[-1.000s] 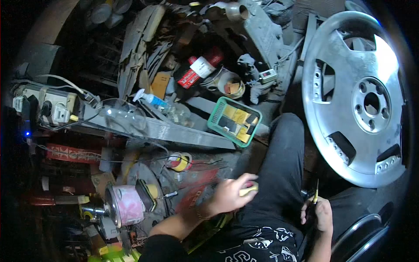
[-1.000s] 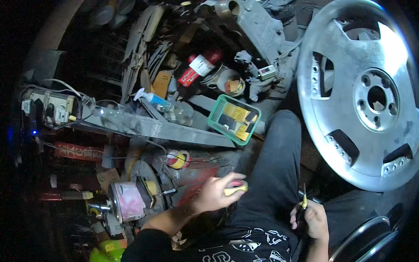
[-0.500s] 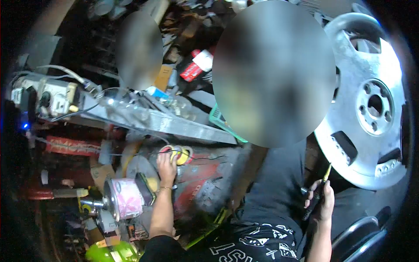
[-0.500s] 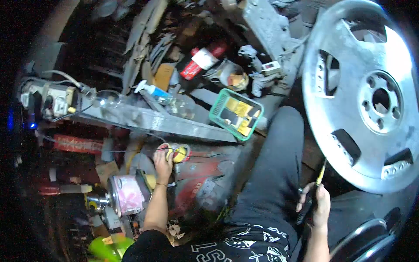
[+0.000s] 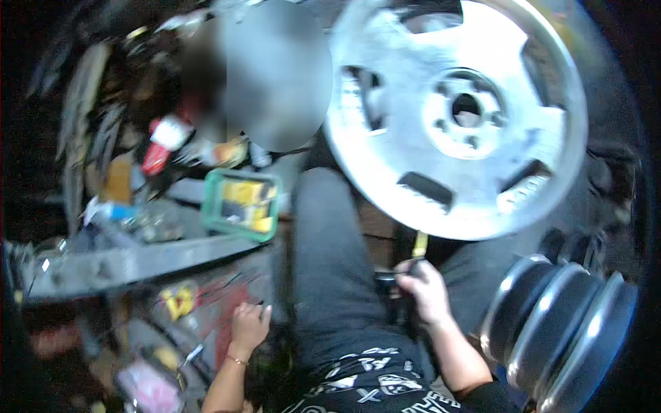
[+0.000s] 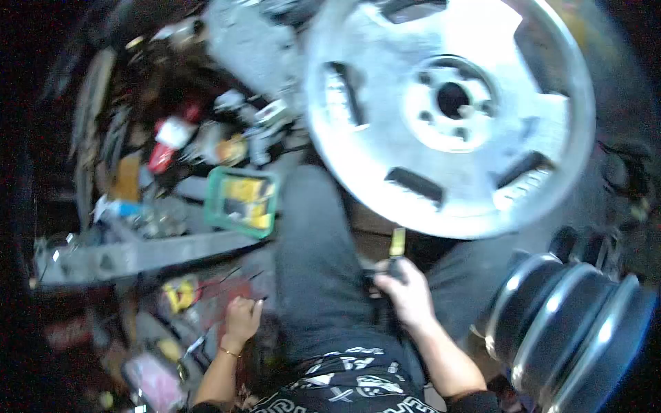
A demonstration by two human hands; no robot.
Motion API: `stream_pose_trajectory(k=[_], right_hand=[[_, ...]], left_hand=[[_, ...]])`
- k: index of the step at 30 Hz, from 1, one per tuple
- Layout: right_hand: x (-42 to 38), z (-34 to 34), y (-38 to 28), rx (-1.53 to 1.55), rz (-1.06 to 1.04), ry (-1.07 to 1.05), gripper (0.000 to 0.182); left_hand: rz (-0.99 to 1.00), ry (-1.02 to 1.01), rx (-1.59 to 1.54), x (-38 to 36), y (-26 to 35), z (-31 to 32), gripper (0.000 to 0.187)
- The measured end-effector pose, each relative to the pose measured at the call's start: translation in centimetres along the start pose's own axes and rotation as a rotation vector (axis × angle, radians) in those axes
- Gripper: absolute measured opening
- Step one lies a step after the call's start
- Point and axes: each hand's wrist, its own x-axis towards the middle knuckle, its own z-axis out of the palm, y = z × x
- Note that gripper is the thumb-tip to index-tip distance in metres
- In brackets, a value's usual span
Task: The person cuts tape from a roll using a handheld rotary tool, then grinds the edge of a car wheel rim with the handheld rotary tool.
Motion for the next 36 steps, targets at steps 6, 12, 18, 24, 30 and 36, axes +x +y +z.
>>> stream_pose_trajectory(k=[6, 12, 18, 24, 30, 36], right_hand=[[-1.1, -0.8, -0.3, 0.033, -0.062, -0.128, 0.039], [-1.1, -2.9, 0.9, 0.134, -0.024, 0.009, 0.035], [-1.0, -3.2, 1.4, 0.213, 0.003, 0.017, 0.015], [-0.2, -2.4, 0.5, 0.214, -0.014, 0.03, 0.022], [1.5, -1.2, -1.3, 0.007, -0.341, 0.02, 0.025], [2.9, -1.1, -2.4, 0.412, -0.301, -0.142, 0.041]], left_hand=[[-0.151, 0.055, 0.346, 12.0, -1.7, 0.5, 0.034], [-0.384, -0.322, 0.596, 14.0, -7.4, 4.6, 0.024], [-0.339, -0.301, 0.597, 13.0, -8.4, 4.5, 0.022], [-0.301, 0.017, 0.163, 13.5, 0.8, -2.1, 0.024], [-0.042, 0.424, -0.491, 11.2, 14.4, -11.0, 0.012], [0.265, 0.208, -0.615, 8.3, 22.7, -10.9, 0.017]])
